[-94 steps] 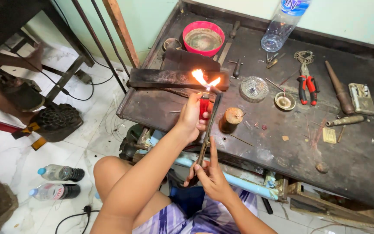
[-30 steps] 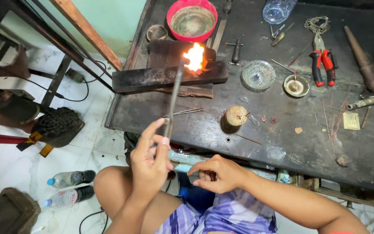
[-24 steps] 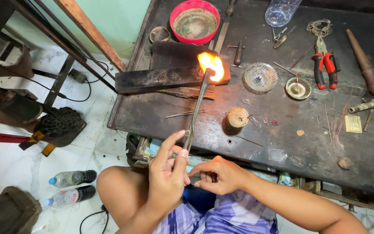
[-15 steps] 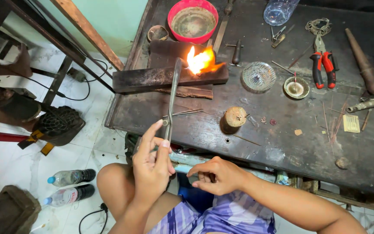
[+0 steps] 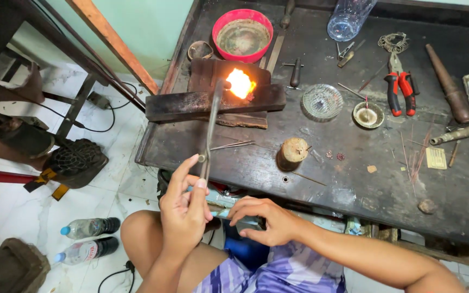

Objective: Soldering and assembling small jewelry components using a torch and tweezers

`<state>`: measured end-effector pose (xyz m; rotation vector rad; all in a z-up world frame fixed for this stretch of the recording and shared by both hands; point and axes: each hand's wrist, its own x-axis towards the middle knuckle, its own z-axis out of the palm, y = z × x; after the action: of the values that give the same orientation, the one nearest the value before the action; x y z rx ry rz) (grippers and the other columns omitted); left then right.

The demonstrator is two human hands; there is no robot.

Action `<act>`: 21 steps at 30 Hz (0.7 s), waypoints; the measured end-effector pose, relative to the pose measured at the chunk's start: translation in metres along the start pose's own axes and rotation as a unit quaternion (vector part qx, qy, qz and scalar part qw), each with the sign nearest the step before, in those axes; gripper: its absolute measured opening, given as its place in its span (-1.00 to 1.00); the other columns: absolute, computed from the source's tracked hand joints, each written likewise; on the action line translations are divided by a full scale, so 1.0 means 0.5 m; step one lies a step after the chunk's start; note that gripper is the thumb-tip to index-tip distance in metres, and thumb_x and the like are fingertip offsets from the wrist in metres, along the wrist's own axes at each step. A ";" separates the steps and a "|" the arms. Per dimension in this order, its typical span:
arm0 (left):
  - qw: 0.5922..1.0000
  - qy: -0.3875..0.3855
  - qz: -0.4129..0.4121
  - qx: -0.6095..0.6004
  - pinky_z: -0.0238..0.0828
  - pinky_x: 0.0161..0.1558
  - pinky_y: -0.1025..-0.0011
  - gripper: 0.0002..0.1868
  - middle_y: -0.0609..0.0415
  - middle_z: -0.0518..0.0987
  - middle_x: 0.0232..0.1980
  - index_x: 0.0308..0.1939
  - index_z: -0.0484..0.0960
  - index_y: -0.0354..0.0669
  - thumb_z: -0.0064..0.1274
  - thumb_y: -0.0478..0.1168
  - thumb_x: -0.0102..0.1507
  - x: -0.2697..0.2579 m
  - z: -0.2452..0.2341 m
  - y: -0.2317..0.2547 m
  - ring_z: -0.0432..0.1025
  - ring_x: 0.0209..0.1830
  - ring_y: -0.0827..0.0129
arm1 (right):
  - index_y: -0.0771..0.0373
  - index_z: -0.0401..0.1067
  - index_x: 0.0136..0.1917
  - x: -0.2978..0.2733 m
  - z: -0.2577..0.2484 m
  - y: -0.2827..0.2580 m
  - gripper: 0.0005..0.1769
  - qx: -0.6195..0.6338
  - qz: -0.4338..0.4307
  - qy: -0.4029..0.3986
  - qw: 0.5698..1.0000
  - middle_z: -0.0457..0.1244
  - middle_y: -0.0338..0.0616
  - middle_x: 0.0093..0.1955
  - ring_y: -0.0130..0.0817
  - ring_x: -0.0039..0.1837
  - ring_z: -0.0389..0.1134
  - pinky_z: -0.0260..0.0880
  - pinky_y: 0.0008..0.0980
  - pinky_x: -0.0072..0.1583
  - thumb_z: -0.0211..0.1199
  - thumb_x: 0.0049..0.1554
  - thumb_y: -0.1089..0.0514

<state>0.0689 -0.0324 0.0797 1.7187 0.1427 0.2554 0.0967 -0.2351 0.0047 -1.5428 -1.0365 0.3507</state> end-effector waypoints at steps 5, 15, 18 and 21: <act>0.999 -0.032 -0.004 -0.005 0.33 -0.71 0.60 -0.55 0.11 0.47 -0.33 0.36 0.50 -0.08 -0.06 -0.32 0.37 -0.012 0.008 0.000 0.30 -0.82 0.52 | 0.16 0.50 0.03 -0.007 0.016 -0.006 -0.86 0.004 0.005 0.000 1.000 0.36 -0.05 0.15 -0.09 0.19 0.42 0.37 -0.14 0.32 0.26 0.18 0.19; 1.000 -0.021 -0.021 0.003 0.37 -0.69 0.56 -0.56 0.05 0.48 -0.33 0.34 0.47 -0.14 -0.07 -0.27 0.36 0.005 -0.003 0.000 0.31 -0.81 0.49 | 0.23 0.45 0.06 -0.014 0.029 -0.020 -0.83 0.021 -0.002 -0.031 0.999 0.35 -0.02 0.15 -0.07 0.19 0.40 0.37 -0.14 0.32 0.28 0.17 0.23; 0.999 -0.047 -0.014 0.003 0.38 -0.69 0.58 -0.56 0.08 0.45 -0.35 0.33 0.51 -0.07 -0.06 -0.32 0.36 0.004 0.014 -0.007 0.28 -0.82 0.51 | 0.24 0.45 0.09 -0.015 0.021 -0.011 -0.82 0.013 -0.012 -0.061 0.998 0.31 -0.01 0.19 -0.04 0.22 0.36 0.33 -0.13 0.34 0.25 0.19 0.25; 0.999 -0.038 -0.017 0.008 0.40 -0.70 0.57 -0.55 0.11 0.49 -0.35 0.33 0.53 -0.08 -0.04 -0.33 0.34 -0.006 0.010 -0.018 0.30 -0.82 0.51 | 0.29 0.43 0.09 -0.016 0.013 -0.001 -0.84 0.029 -0.026 -0.072 0.997 0.31 0.01 0.19 -0.02 0.21 0.37 0.36 -0.11 0.33 0.20 0.22 0.29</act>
<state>0.0676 -0.0363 0.0696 1.7383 0.1180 0.1627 0.0872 -0.2370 0.0007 -1.4522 -1.1675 0.4576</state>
